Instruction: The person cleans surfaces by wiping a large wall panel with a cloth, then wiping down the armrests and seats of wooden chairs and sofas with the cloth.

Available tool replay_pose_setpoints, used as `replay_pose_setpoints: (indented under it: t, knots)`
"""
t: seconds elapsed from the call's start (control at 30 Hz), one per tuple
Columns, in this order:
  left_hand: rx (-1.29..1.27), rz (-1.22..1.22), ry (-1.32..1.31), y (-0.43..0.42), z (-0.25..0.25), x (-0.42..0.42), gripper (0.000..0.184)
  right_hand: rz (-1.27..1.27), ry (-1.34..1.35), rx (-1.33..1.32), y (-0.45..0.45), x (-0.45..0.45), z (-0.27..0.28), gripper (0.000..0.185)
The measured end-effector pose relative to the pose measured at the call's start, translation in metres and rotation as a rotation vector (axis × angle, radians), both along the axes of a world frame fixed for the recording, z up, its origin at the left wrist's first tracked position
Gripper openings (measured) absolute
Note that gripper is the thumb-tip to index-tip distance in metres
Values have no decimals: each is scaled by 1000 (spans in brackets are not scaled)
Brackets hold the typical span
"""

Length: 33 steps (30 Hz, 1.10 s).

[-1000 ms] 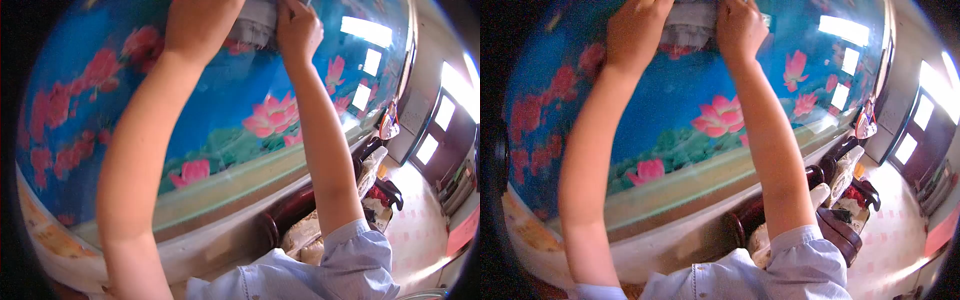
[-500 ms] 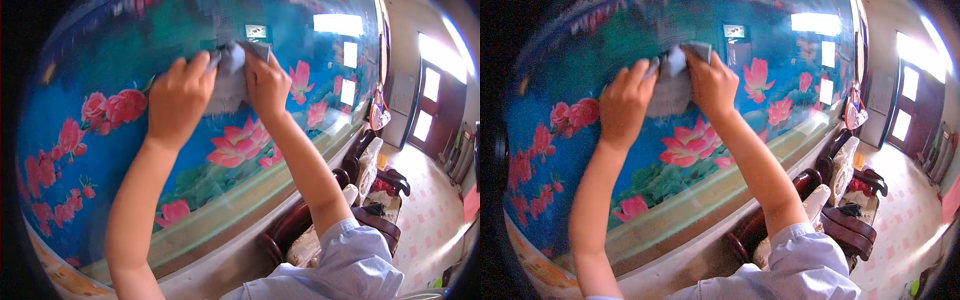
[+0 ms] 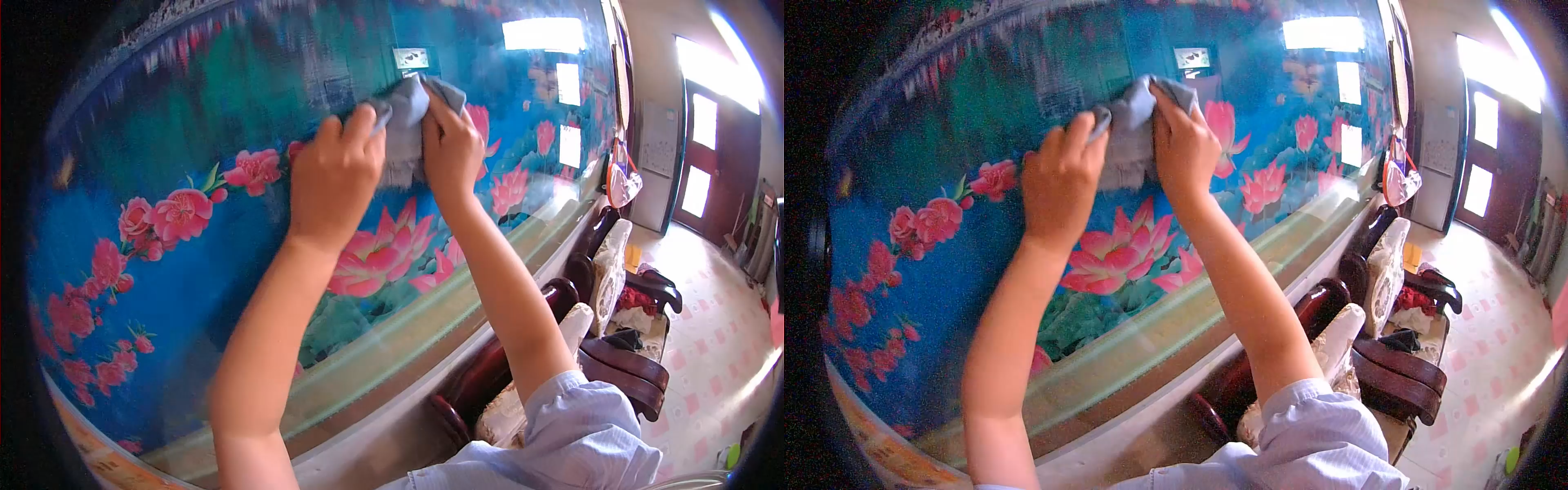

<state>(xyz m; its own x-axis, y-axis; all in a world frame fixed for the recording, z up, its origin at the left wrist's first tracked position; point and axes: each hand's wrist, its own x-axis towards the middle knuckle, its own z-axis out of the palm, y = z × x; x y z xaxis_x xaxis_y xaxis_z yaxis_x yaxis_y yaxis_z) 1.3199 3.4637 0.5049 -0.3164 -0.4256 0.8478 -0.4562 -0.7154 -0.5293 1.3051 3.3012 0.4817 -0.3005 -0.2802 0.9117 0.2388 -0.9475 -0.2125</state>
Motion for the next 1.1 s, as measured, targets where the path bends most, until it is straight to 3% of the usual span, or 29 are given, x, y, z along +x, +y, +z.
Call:
replay_pose_setpoints:
  t: [0.13,0.23,0.4,0.6,1.1]
  knots:
    - [83,-49,16,2,-17,-2,15,80,1,8,3,-6,-27,27]
    - [129,-28,-5,3,6,-2,16,-11,6,-51,-2,-7,-15,29]
    - [21,-25,-26,-24,90,0,25,-231,52,-76,-23,-9,76,30]
    - [-118,-95,-132,-77,116,7,21,-406,72,-18,-63,-7,123,32]
    - [20,-170,-88,-129,18,4,12,-134,1,226,-101,1,6,29]
